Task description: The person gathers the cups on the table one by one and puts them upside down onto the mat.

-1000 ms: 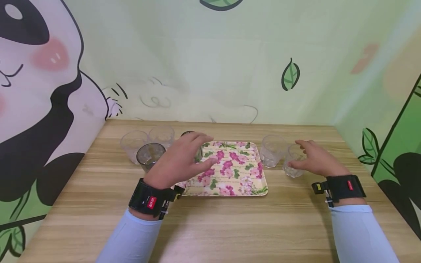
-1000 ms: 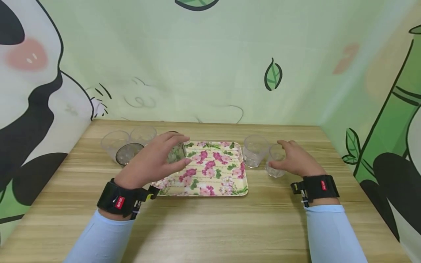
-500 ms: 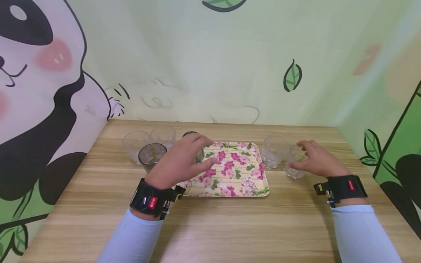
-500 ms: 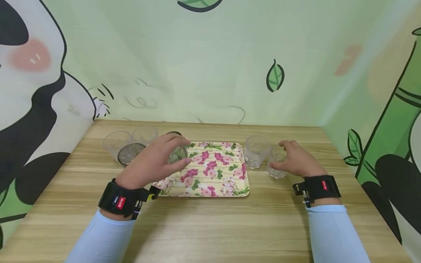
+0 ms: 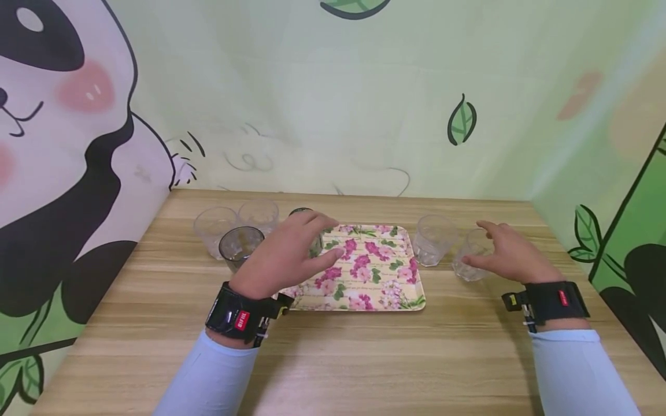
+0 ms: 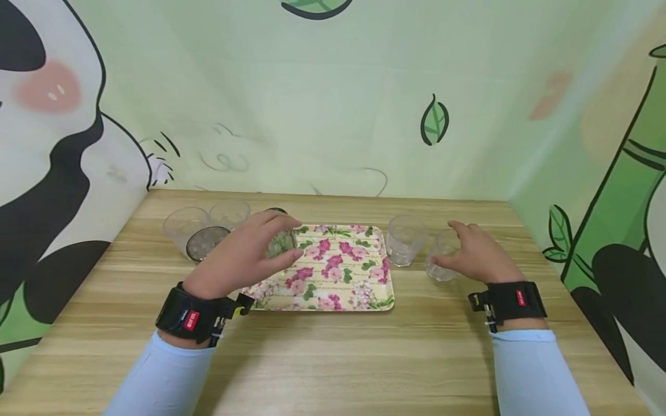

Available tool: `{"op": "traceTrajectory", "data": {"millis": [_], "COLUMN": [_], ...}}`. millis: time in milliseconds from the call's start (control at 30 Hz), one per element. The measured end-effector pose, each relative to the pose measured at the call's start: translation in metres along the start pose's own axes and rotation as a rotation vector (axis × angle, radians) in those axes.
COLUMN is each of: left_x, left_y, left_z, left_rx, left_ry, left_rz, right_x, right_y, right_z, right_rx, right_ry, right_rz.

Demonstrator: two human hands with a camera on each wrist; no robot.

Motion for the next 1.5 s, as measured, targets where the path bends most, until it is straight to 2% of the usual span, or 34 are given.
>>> {"op": "traceTrajectory", "data": {"millis": [300, 633, 933, 1233, 1500], "left_x": [0.000, 0.001, 0.001, 0.000, 0.000], "left_y": [-0.001, -0.001, 0.000, -0.001, 0.000], "left_z": [0.001, 0.002, 0.001, 0.002, 0.000], "left_rx": [0.014, 0.017, 0.012, -0.008, -0.013], "left_ry": [-0.002, -0.002, -0.008, -0.015, 0.005], "left_rz": [-0.002, 0.010, 0.006, -0.024, -0.006], "right_x": [-0.008, -0.011, -0.016, -0.027, -0.034], "right_y": [0.001, 0.000, -0.002, -0.021, -0.037], "right_z": [-0.012, -0.030, -0.037, -0.052, -0.059], "right_rx": [-0.001, 0.044, 0.086, 0.141, 0.202], "right_ry": [0.099, 0.281, 0.353, 0.485, 0.569], "right_rz": [-0.026, -0.032, -0.058, -0.133, -0.189]}}
Point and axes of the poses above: each hand's wrist, its own x-axis towards the middle knuckle, its own z-axis out of the palm, y = z × x, the point moved 4 cm from there along x, towards the middle knuckle, and after that the axes turned 5 degrees about z, right-handed, at the moved point
